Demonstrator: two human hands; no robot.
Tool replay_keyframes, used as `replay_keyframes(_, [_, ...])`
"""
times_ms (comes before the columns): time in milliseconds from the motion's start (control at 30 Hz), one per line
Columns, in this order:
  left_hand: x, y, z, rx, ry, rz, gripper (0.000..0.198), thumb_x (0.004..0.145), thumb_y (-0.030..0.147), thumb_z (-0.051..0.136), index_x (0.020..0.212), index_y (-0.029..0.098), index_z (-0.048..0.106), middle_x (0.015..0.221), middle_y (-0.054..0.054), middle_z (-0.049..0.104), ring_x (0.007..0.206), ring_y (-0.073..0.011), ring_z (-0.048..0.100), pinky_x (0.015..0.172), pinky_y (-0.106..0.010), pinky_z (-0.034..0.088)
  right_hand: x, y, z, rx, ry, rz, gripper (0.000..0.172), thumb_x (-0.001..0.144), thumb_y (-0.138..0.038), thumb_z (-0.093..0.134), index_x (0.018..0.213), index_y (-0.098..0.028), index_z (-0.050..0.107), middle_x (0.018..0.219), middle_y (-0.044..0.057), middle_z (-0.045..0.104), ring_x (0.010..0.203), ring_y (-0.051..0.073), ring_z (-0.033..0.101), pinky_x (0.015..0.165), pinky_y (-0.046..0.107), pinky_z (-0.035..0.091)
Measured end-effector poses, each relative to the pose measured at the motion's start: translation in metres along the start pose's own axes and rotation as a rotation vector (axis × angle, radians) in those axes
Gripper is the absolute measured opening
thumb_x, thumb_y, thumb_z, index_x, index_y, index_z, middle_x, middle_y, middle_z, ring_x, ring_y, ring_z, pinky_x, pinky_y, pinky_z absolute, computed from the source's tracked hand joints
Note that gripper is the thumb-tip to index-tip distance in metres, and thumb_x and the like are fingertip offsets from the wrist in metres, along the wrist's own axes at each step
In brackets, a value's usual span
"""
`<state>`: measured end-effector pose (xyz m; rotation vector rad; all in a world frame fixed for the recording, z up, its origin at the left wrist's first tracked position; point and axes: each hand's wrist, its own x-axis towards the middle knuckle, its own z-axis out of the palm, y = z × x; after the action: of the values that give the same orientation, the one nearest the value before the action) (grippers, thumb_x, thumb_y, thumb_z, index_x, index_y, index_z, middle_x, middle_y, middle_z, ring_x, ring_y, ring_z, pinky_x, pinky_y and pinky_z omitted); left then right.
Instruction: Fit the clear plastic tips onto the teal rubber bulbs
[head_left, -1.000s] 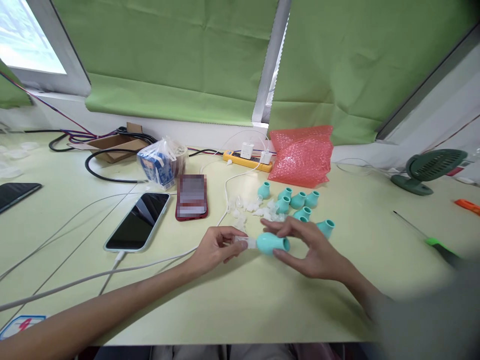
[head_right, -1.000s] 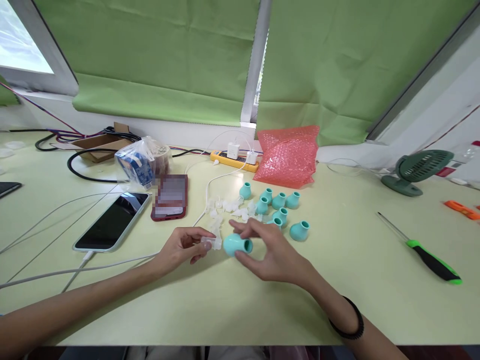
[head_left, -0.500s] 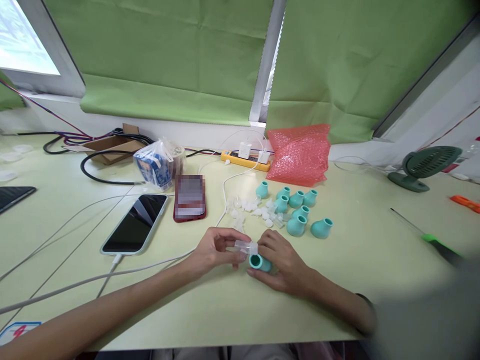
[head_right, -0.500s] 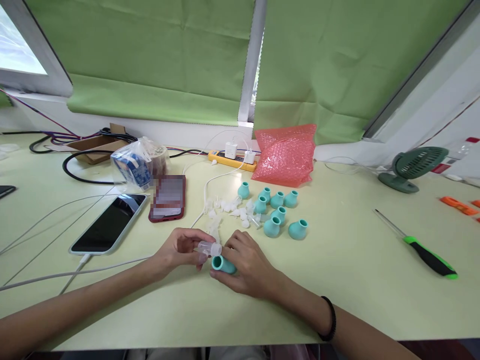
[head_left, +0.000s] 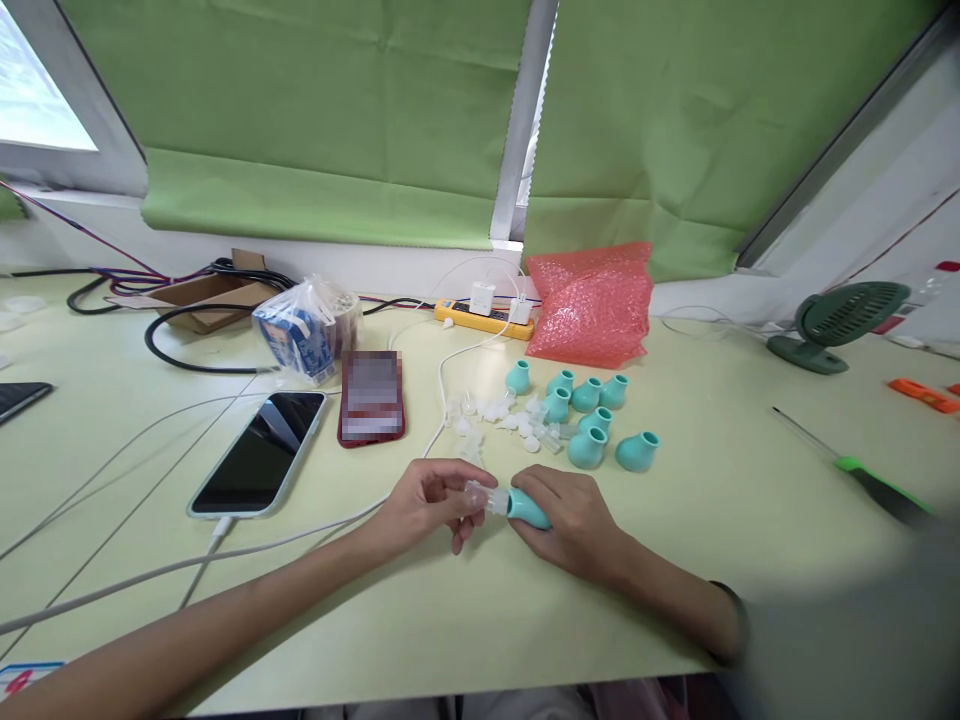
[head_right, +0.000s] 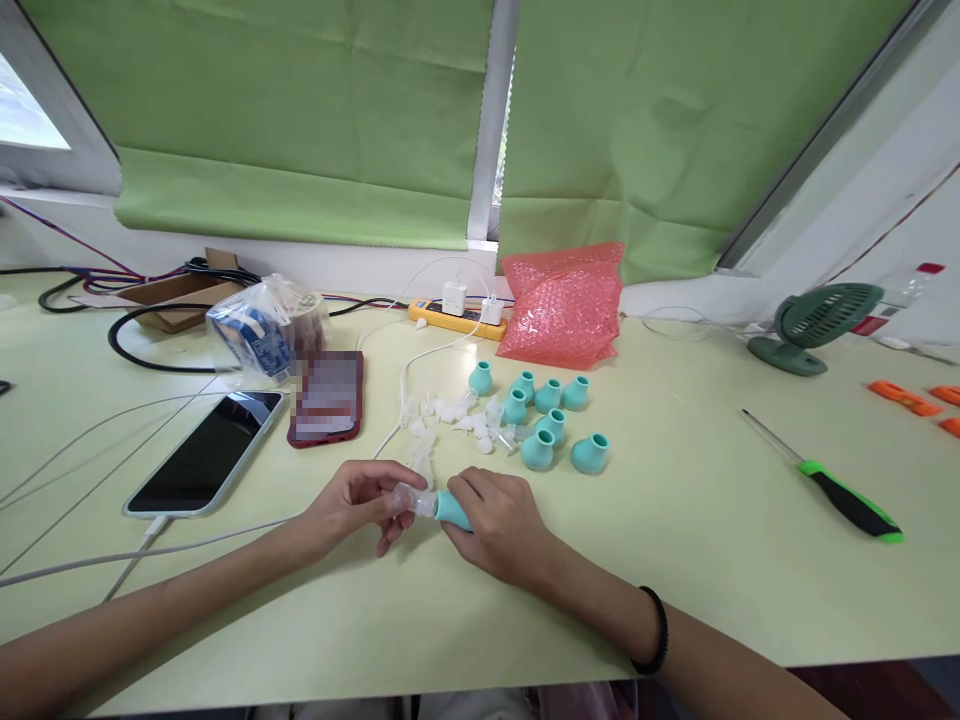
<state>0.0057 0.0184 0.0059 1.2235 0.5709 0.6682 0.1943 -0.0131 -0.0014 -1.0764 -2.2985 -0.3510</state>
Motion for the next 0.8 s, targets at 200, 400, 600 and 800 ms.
replay_keyframes(200, [0.0,-0.007,0.002,0.189,0.059,-0.001,0.037,0.059,0.025,0.068,0.092,0.009,0.06,0.063,-0.002,0.057,0.047,-0.0075,0.049,0.045,-0.022,0.047,-0.003,-0.004,0.001,0.025,-0.053,0.048,0.005,0.069,-0.017,0.046,0.07,-0.016,0.051,0.056,0.001,0.051,0.05,0.012,0.048,0.044,0.024,0.029])
replay_keyframes(400, [-0.007,0.001,0.003,0.854,0.079,0.349,0.027,0.073,0.026,0.054,0.096,0.011,0.061,0.067,-0.004,0.06,0.055,-0.0093,0.048,0.051,-0.021,0.042,-0.005,-0.006,0.002,-0.012,-0.023,0.033,0.01,0.07,-0.015,0.043,0.063,-0.016,0.05,0.053,0.0,0.048,0.047,0.011,0.044,0.043,0.024,0.025])
replay_keyframes(600, [-0.008,0.001,0.001,1.037,-0.002,0.475,0.024,0.078,0.023,0.05,0.097,0.011,0.058,0.067,-0.004,0.059,0.056,-0.0095,0.048,0.051,-0.02,0.038,-0.007,-0.007,0.006,0.022,-0.057,0.026,0.013,0.069,-0.014,0.04,0.06,-0.015,0.049,0.052,0.001,0.049,0.046,0.011,0.044,0.042,0.023,0.025])
replay_keyframes(800, [-0.011,-0.001,0.006,1.056,-0.036,0.634,0.022,0.079,0.019,0.047,0.096,0.009,0.057,0.056,-0.001,0.051,0.049,-0.0087,0.044,0.046,-0.019,0.035,-0.004,-0.01,0.002,0.359,-0.154,0.195,0.005,0.061,-0.016,0.046,0.056,-0.016,0.048,0.048,-0.002,0.048,0.045,0.008,0.042,0.044,0.02,0.029])
